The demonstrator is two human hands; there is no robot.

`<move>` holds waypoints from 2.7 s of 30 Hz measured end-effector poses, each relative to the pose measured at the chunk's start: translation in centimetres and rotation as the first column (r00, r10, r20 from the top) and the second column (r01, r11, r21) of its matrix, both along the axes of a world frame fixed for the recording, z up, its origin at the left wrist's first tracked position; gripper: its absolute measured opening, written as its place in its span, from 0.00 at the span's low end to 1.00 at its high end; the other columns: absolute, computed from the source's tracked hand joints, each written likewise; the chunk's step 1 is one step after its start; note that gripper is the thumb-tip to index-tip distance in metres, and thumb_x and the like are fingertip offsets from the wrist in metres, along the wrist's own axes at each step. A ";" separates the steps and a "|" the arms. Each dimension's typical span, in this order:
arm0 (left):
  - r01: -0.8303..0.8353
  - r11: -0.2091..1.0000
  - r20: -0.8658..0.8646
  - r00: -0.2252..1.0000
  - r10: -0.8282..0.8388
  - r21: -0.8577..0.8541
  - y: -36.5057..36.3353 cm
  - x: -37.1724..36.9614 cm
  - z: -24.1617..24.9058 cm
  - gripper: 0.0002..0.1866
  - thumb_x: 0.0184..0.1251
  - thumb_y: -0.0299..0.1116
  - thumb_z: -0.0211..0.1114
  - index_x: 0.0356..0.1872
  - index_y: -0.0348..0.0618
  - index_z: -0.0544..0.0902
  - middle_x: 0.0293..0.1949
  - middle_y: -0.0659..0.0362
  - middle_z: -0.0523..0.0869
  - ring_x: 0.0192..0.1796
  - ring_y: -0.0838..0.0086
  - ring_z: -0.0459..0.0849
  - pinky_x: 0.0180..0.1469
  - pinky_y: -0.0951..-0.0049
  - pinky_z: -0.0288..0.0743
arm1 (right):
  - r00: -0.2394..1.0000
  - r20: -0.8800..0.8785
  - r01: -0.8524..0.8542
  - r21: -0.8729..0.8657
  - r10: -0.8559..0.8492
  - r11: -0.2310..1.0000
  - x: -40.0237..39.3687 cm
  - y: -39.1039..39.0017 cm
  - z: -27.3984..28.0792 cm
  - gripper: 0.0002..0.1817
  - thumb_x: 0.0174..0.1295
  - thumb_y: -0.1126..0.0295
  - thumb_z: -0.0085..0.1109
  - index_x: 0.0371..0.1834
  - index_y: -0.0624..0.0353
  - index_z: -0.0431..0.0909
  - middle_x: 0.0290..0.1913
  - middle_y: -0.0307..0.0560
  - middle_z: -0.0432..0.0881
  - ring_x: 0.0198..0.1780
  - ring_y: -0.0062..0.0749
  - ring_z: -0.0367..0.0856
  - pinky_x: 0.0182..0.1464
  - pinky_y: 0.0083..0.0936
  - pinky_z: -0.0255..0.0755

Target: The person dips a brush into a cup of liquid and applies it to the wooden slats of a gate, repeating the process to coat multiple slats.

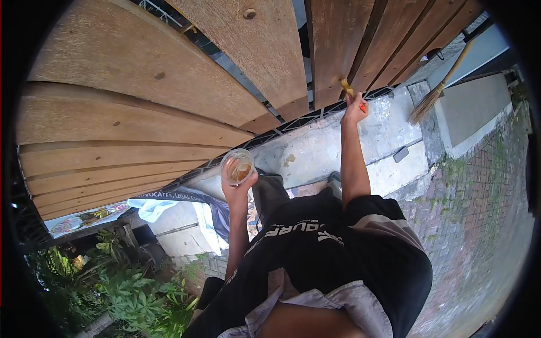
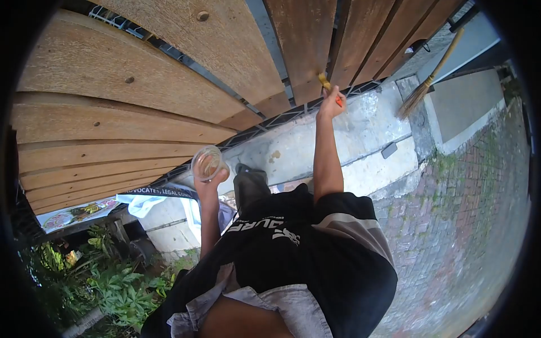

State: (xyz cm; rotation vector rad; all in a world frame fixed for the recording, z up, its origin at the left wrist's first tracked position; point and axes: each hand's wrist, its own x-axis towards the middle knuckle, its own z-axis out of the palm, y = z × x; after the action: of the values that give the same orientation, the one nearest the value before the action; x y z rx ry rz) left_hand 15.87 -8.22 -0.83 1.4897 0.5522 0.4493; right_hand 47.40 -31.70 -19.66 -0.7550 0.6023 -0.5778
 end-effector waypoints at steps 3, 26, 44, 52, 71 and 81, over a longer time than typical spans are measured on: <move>0.006 1.000 -0.011 1.000 -0.006 -0.006 -0.2 0.4 -0.1 0.41 0.46 0.21 0.77 0.64 0.35 0.67 0.59 0.53 0.75 0.59 0.69 0.77 0.62 0.71 0.73 | 0.937 -0.034 -0.350 -0.071 0.348 0.934 -0.3 1.3 -1.1 0.12 0.65 0.69 0.64 0.30 0.62 0.70 0.36 0.51 0.81 0.37 0.36 0.85 0.44 0.34 0.87; -0.014 0.998 -0.042 0.999 0.016 0.055 -2.4 2.1 1.6 0.35 0.48 0.22 0.75 0.62 0.37 0.71 0.60 0.53 0.75 0.61 0.66 0.75 0.64 0.67 0.71 | 0.964 -0.037 -0.172 -0.844 0.265 0.508 -4.1 0.3 3.2 0.10 0.61 0.72 0.65 0.28 0.65 0.75 0.28 0.53 0.77 0.31 0.42 0.78 0.38 0.32 0.70; 0.005 0.999 0.046 0.999 -0.006 0.038 -4.7 4.3 1.1 0.34 0.48 0.20 0.75 0.60 0.34 0.72 0.60 0.54 0.75 0.60 0.68 0.76 0.63 0.68 0.72 | 0.806 0.097 0.021 -0.990 0.584 0.136 -6.1 0.3 6.9 0.09 0.60 0.75 0.64 0.39 0.62 0.74 0.47 0.59 0.73 0.50 0.56 0.75 0.50 0.41 0.73; -0.028 0.999 0.123 0.992 0.024 0.033 -5.7 4.1 1.2 0.33 0.48 0.21 0.75 0.59 0.34 0.73 0.58 0.55 0.76 0.60 0.69 0.77 0.62 0.69 0.72 | 0.721 -0.037 -0.074 -0.997 0.692 0.023 -5.7 -0.2 4.5 0.09 0.61 0.74 0.63 0.39 0.63 0.72 0.47 0.57 0.73 0.49 0.56 0.75 0.50 0.43 0.72; -0.206 0.977 0.086 0.974 0.210 -0.053 -3.4 0.2 -1.1 0.37 0.48 0.23 0.76 0.63 0.35 0.69 0.59 0.53 0.75 0.59 0.69 0.77 0.60 0.69 0.73 | 0.642 0.561 0.582 -0.800 0.522 0.144 -3.5 -3.9 26.9 0.15 0.47 0.85 0.71 0.37 0.64 0.78 0.48 0.53 0.78 0.53 0.51 0.80 0.52 0.40 0.78; -0.192 0.976 0.217 0.953 0.211 -0.105 -4.8 2.5 -0.6 0.33 0.47 0.22 0.76 0.59 0.33 0.73 0.55 0.55 0.78 0.56 0.70 0.79 0.59 0.71 0.73 | 0.570 -0.306 -0.094 -0.946 0.763 -0.309 -1.8 -7.3 13.1 0.07 0.57 0.76 0.64 0.36 0.63 0.76 0.37 0.56 0.76 0.42 0.55 0.78 0.44 0.42 0.74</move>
State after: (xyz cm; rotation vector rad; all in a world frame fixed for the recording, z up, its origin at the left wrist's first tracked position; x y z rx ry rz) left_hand 18.38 -13.06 -1.43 1.2868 0.5364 0.7386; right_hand 45.63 -39.05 -6.57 -2.1369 -0.9767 -0.2461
